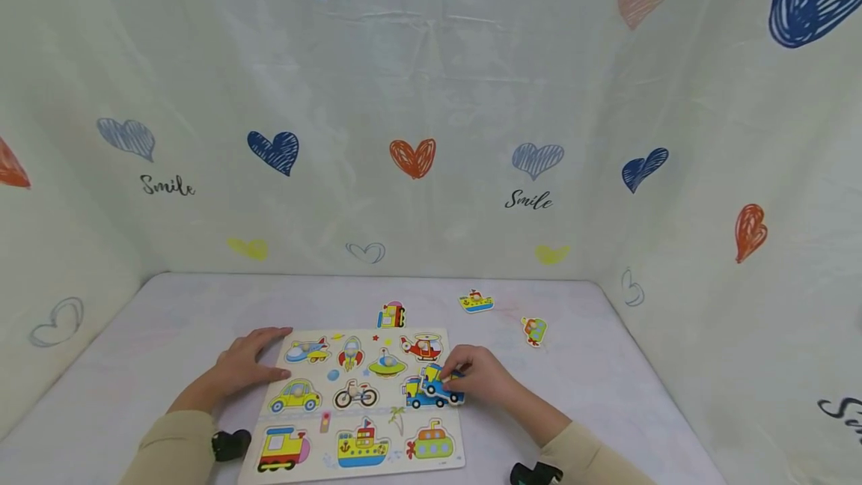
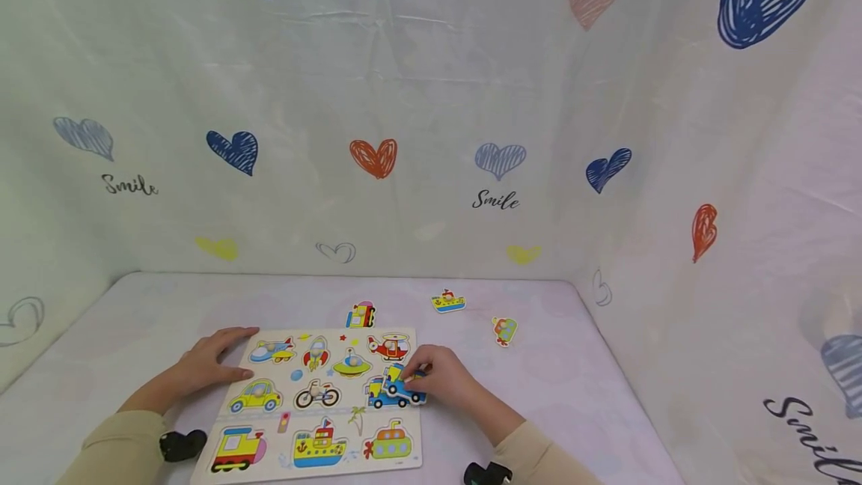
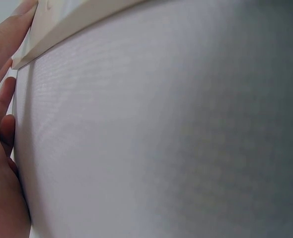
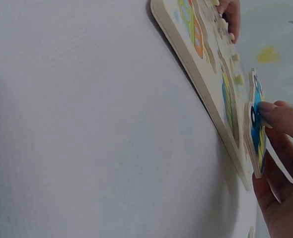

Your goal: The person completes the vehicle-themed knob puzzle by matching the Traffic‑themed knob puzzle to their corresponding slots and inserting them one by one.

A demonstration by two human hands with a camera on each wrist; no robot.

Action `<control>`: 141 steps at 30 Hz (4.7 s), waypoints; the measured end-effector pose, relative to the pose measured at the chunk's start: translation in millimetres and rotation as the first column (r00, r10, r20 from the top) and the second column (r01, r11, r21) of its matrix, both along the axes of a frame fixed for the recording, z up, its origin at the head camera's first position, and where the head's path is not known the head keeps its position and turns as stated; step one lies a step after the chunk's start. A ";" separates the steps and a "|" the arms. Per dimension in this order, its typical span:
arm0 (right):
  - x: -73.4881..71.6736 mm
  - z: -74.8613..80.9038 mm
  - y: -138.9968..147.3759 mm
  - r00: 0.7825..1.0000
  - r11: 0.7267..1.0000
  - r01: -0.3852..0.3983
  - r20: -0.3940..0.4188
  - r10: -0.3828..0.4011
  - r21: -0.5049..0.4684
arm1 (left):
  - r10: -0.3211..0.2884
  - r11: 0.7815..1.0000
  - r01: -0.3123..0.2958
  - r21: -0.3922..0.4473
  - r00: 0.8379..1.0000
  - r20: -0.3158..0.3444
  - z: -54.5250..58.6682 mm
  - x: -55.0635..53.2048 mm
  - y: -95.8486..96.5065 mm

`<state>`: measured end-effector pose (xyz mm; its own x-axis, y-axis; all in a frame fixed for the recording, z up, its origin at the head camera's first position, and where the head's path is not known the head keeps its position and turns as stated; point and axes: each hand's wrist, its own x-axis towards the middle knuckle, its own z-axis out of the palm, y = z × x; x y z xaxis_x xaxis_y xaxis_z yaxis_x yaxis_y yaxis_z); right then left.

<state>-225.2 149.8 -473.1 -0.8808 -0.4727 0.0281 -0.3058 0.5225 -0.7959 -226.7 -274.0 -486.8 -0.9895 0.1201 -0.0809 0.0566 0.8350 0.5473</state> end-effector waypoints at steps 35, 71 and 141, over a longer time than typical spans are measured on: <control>-1.1 -9.8 -25.7 0.992 0.991 -0.121 -0.040 0.123 0.052 | -0.005 1.000 0.005 0.001 1.000 -0.013 0.3 2.6 -0.2; -10.7 -8.0 -27.0 0.982 0.972 -0.180 -0.033 0.187 0.150 | 0.004 1.000 -0.004 0.005 1.000 0.006 0.9 0.6 0.5; -135.2 -9.5 -94.1 0.992 1.000 -0.015 0.124 0.015 0.001 | 0.002 1.000 -0.002 0.015 1.000 -0.015 -0.9 0.3 0.7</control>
